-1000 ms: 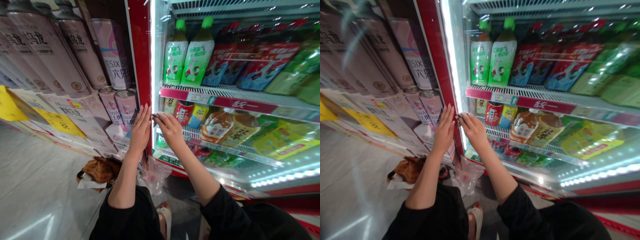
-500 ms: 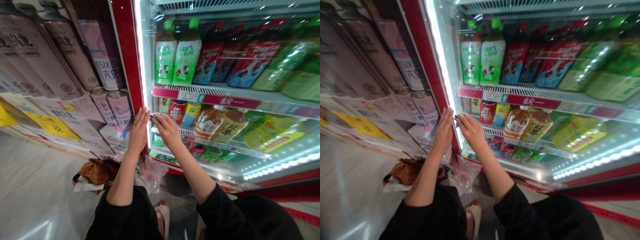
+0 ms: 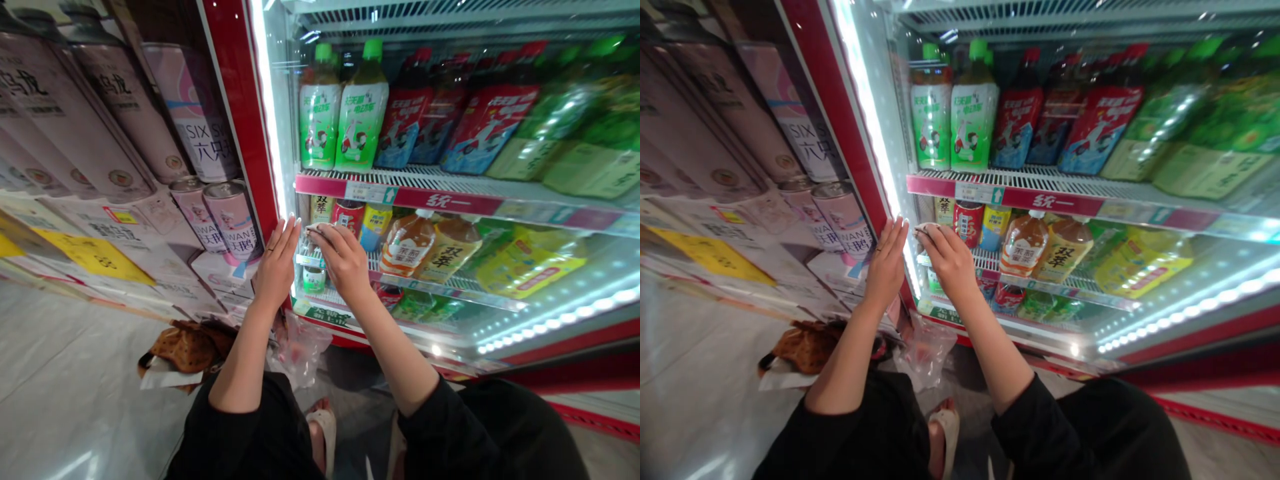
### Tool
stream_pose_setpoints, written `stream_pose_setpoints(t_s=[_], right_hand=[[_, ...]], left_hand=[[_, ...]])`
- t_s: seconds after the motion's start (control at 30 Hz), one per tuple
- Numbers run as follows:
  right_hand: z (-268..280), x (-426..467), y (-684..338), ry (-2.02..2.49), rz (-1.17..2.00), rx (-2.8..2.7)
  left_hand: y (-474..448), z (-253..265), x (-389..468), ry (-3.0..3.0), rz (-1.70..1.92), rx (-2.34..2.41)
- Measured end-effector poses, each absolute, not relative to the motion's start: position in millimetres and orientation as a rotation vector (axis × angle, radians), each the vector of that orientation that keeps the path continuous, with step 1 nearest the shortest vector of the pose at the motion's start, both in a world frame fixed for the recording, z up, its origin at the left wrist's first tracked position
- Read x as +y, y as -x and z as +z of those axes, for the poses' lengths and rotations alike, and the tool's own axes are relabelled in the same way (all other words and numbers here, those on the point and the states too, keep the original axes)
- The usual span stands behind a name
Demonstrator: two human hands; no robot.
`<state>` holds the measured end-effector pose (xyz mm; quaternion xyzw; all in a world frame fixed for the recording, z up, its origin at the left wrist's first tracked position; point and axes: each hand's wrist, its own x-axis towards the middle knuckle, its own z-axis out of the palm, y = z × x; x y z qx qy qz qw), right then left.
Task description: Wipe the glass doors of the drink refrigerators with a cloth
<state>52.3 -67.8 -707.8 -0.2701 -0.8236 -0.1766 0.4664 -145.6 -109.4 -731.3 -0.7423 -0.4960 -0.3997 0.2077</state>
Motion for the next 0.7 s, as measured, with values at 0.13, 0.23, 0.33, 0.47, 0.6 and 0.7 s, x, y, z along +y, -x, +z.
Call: stream_pose_setpoints(t_s=[0.13,0.23,0.33,0.47,0.6,0.7], right_hand=[[-715,-72,-65,0.536,-0.503,-2.16],[-722,-79,-85,0.588,-0.57,-2.085],[-722,-80,-96,0.723,-0.565,-1.935],[-711,-74,-85,0.818,-0.457,-1.881],[-701,-68,-72,0.797,-0.421,-1.988],[-705,-72,-84,0.677,-0.484,-2.084]], left_hand=[[139,-731,-106,2.089,-1.102,-1.354],[134,-731,-105,2.115,-1.085,-1.345],[129,-731,-107,2.149,-1.061,-1.341],[124,-734,-110,2.183,-1.031,-1.322],[123,-734,-109,2.157,-1.052,-1.344],[124,-733,-108,2.127,-1.094,-1.376]])
